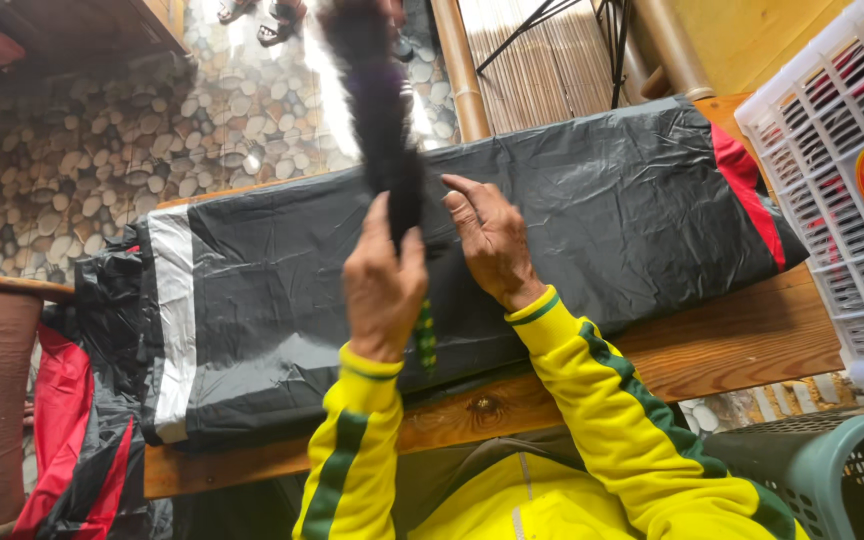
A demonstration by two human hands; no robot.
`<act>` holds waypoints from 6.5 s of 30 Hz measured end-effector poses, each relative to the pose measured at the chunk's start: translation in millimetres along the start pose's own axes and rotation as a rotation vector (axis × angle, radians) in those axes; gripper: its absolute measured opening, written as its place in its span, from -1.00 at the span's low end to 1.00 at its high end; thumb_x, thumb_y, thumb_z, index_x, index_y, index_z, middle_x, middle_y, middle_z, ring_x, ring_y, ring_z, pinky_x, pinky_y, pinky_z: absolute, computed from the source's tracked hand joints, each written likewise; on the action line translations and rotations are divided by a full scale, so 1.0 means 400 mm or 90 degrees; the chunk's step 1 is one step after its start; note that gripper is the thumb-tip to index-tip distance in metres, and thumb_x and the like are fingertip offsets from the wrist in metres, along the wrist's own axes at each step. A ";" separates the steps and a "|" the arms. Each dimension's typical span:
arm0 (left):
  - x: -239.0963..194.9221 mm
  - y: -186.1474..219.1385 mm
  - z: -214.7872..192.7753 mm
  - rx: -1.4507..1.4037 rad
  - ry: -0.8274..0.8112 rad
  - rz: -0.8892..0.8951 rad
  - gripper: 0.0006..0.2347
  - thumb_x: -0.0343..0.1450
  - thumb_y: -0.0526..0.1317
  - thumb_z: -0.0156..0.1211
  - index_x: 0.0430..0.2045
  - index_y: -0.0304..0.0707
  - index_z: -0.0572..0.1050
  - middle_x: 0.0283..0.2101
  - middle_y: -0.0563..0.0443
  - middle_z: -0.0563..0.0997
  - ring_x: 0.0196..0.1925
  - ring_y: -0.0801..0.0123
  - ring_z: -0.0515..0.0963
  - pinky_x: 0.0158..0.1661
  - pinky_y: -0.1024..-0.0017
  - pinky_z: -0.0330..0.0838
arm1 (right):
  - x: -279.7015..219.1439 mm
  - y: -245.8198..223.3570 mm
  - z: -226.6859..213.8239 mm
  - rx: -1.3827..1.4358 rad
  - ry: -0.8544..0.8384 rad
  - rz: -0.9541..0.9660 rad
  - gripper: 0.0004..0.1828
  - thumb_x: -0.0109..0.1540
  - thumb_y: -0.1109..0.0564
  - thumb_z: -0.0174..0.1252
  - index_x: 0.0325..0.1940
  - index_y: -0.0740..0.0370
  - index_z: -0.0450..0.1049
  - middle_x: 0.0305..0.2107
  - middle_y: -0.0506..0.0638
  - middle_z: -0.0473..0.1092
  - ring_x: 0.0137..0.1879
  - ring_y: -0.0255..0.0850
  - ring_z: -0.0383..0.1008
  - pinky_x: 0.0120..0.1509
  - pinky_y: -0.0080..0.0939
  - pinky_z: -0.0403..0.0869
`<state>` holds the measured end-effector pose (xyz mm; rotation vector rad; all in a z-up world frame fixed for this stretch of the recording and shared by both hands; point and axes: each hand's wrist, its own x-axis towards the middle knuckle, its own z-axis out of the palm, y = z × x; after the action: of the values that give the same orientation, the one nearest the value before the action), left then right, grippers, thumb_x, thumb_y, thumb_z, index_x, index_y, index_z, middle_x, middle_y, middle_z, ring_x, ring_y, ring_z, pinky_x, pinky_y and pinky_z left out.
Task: The person unfolds a large black plastic sheet on a wooden table and smooths it out. They then use a feather duster to wipe the surface of the sheet, followed by folding the sheet neatly on the table.
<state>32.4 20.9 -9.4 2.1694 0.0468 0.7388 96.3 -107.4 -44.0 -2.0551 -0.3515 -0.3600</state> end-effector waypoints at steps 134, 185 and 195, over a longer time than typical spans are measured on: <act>0.378 -0.426 -0.291 0.572 -0.665 -0.070 -0.29 0.11 -0.14 0.45 0.17 0.03 0.24 0.14 -0.11 0.41 0.17 0.01 0.38 0.26 -0.05 -0.08 | 0.473 0.284 -0.319 -0.669 -0.687 0.103 0.20 -0.15 -0.07 0.48 0.46 -0.22 -0.04 0.08 -0.01 0.37 0.21 -0.02 0.34 0.23 -0.03 0.22; 0.087 -0.407 -0.400 0.595 -0.046 0.377 -0.83 0.17 -0.37 0.18 -0.41 -0.18 0.48 -0.25 0.03 0.62 -0.23 0.17 0.61 -0.23 0.27 0.36 | 0.126 0.289 -0.489 -0.803 0.071 -0.458 -0.66 0.40 -0.12 -0.02 -0.26 0.18 0.39 -0.38 0.03 0.31 -0.22 -0.05 0.33 0.07 -0.10 0.31; 0.278 -0.391 -0.330 0.576 -0.478 -0.162 -0.54 0.21 -0.21 0.12 0.05 -0.10 0.34 -0.04 -0.24 0.56 -0.07 -0.12 0.54 -0.06 0.05 0.40 | 0.329 0.346 -0.391 -0.683 -0.343 -0.125 -0.28 0.00 -0.19 0.02 0.24 0.02 0.30 0.04 0.21 0.35 0.22 0.09 0.28 0.37 0.23 -0.09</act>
<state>88.2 246.8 -3.3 3.0754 0.3057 -0.3725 253.7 -297.0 -27.1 -3.1864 -0.8138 -0.0850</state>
